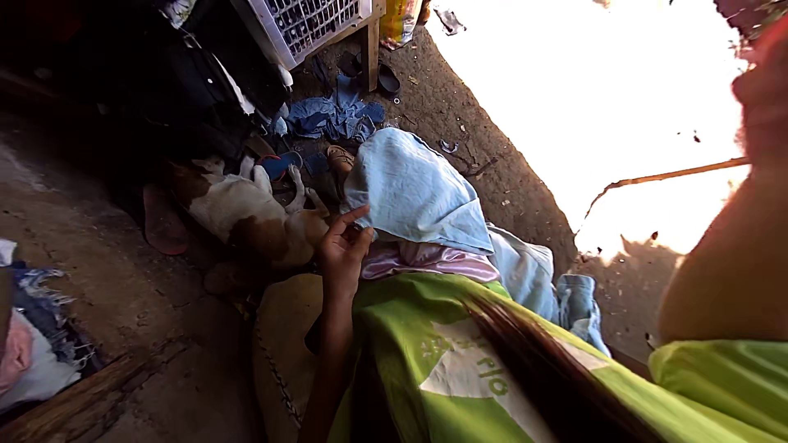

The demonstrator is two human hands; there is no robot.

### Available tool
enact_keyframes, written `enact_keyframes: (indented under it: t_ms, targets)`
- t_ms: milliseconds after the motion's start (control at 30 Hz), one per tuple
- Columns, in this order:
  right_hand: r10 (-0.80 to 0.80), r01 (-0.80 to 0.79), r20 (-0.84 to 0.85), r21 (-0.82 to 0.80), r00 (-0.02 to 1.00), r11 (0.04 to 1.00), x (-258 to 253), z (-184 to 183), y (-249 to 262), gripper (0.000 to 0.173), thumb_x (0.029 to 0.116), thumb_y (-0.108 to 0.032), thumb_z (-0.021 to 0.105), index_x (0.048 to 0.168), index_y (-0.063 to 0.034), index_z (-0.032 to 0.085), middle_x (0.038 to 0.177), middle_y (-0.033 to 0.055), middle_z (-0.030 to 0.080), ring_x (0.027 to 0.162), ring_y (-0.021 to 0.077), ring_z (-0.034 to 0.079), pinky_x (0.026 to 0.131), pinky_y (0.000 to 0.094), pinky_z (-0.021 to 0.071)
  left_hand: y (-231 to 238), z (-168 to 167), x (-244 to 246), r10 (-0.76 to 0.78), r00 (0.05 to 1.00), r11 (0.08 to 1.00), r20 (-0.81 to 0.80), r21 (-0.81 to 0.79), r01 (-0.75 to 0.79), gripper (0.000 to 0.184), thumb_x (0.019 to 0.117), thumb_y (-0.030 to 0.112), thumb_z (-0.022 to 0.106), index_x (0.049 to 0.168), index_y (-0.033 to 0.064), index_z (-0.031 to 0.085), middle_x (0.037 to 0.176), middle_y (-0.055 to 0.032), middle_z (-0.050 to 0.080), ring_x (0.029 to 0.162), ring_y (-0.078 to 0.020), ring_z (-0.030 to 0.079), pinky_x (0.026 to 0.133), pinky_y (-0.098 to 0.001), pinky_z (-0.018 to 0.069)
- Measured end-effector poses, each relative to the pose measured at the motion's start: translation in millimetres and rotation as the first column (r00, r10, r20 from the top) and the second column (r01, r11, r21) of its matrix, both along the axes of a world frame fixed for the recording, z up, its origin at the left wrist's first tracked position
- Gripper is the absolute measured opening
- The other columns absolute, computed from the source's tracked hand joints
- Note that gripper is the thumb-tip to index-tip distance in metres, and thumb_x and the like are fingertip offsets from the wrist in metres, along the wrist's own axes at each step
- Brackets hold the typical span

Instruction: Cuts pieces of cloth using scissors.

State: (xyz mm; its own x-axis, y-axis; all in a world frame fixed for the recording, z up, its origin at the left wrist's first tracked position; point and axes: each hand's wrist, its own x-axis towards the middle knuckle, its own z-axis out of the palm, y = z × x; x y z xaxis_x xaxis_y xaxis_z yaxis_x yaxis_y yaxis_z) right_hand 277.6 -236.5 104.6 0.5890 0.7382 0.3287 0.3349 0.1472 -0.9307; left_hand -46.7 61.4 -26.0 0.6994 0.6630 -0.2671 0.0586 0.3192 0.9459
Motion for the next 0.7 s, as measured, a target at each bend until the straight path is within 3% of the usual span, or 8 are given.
enact_keyframes:
  t_ms: [33, 67, 133, 200, 300, 400, 533, 700]
  targets:
    - [0.089, -0.089, 0.012, -0.032, 0.996, 0.996, -22, -23, 18, 0.037, 0.1017, -0.037, 0.059, 0.135, -0.0204, 0.053, 0.100, -0.0131, 0.068, 0.080, -0.0036, 0.064, 0.065, 0.0142, 0.0531, -1, 1, 0, 0.000, 1.000, 1.000, -0.003, 0.003, 0.000, 0.040, 0.0864, -0.014, 0.061, 0.122, 0.0033, 0.069, 0.079, 0.0051, 0.066, 0.059, 0.0016, 0.054, 0.056, -0.0134, 0.0469]
    - [-0.027, 0.016, -0.058, -0.186, 0.998, 0.982, -70, -31, 46, 0.036, 0.0947, -0.050, 0.064, 0.124, -0.0303, 0.061, 0.086, -0.0209, 0.066, 0.068, -0.0091, 0.060, 0.057, 0.0109, 0.0498, -2, 0, 0, 0.000, 1.000, 1.000, 0.001, 0.011, 0.000, 0.040, 0.0866, -0.012, 0.062, 0.122, 0.0043, 0.069, 0.082, 0.0065, 0.066, 0.060, 0.0026, 0.054, 0.056, -0.0128, 0.0469]
    - [0.118, -0.230, -0.317, -0.342, 0.941, 0.911, -122, -53, 73, 0.037, 0.0914, -0.059, 0.065, 0.117, -0.0331, 0.066, 0.077, -0.0195, 0.064, 0.064, -0.0067, 0.060, 0.057, 0.0150, 0.0532, -3, -4, -2, -0.010, 1.000, 0.999, 0.021, 0.034, 0.009, 0.045, 0.0859, -0.009, 0.064, 0.127, 0.0082, 0.068, 0.095, 0.0055, 0.064, 0.063, 0.0020, 0.054, 0.056, -0.0128, 0.0477]
    - [0.307, -0.488, -0.516, -0.261, 0.800, 0.833, -151, -83, 79, 0.044, 0.0935, -0.062, 0.061, 0.119, -0.0253, 0.065, 0.078, -0.0187, 0.064, 0.068, -0.0073, 0.060, 0.062, 0.0149, 0.0524, -4, -6, -3, -0.009, 0.999, 0.999, 0.032, 0.044, 0.007, 0.049, 0.0845, -0.006, 0.067, 0.130, 0.0111, 0.066, 0.102, 0.0050, 0.064, 0.063, 0.0020, 0.055, 0.055, -0.0130, 0.0486]
    - [0.421, -0.658, -0.654, -0.159, 0.629, 0.736, -182, -112, 75, 0.054, 0.0948, -0.062, 0.059, 0.119, -0.0139, 0.063, 0.077, -0.0178, 0.060, 0.065, -0.0101, 0.055, 0.058, 0.0110, 0.0473, -2, -6, -4, -0.023, 0.999, 0.999, 0.037, 0.049, 0.022, 0.052, 0.0838, -0.008, 0.065, 0.132, 0.0108, 0.062, 0.108, 0.0041, 0.064, 0.065, 0.0019, 0.056, 0.056, -0.0134, 0.0490]
    - [0.436, -0.715, -0.710, -0.136, 0.553, 0.686, -195, -127, 73, 0.051, 0.0969, -0.059, 0.058, 0.117, -0.0125, 0.064, 0.074, -0.0193, 0.057, 0.063, -0.0125, 0.050, 0.057, 0.0087, 0.0428, 0, -1, -6, -0.049, 0.998, 0.998, 0.029, 0.046, 0.047, 0.053, 0.0818, -0.011, 0.063, 0.131, 0.0092, 0.061, 0.112, 0.0029, 0.065, 0.070, 0.0007, 0.060, 0.060, -0.0149, 0.0523]
    - [0.408, -0.716, -0.769, -0.091, 0.492, 0.692, -200, -137, 85, 0.047, 0.0985, -0.057, 0.057, 0.115, -0.0134, 0.063, 0.073, -0.0180, 0.057, 0.063, -0.0089, 0.054, 0.059, 0.0113, 0.0462, 5, 5, -11, -0.133, 0.990, 0.989, 0.051, 0.064, 0.130, 0.064, 0.0777, -0.009, 0.065, 0.138, 0.0108, 0.058, 0.116, 0.0002, 0.059, 0.074, -0.0015, 0.062, 0.062, -0.0167, 0.0557]
    - [0.466, -0.704, -0.762, 0.018, 0.450, 0.710, -205, -144, 109, 0.051, 0.0996, -0.059, 0.054, 0.116, -0.0111, 0.061, 0.075, -0.0150, 0.060, 0.064, -0.0054, 0.057, 0.059, 0.0136, 0.0485, 3, 14, -12, -0.142, 0.988, 0.988, 0.052, 0.062, 0.139, 0.075, 0.0772, -0.012, 0.065, 0.146, 0.0137, 0.053, 0.110, 0.0011, 0.064, 0.056, 0.0007, 0.055, 0.053, -0.0140, 0.0510]
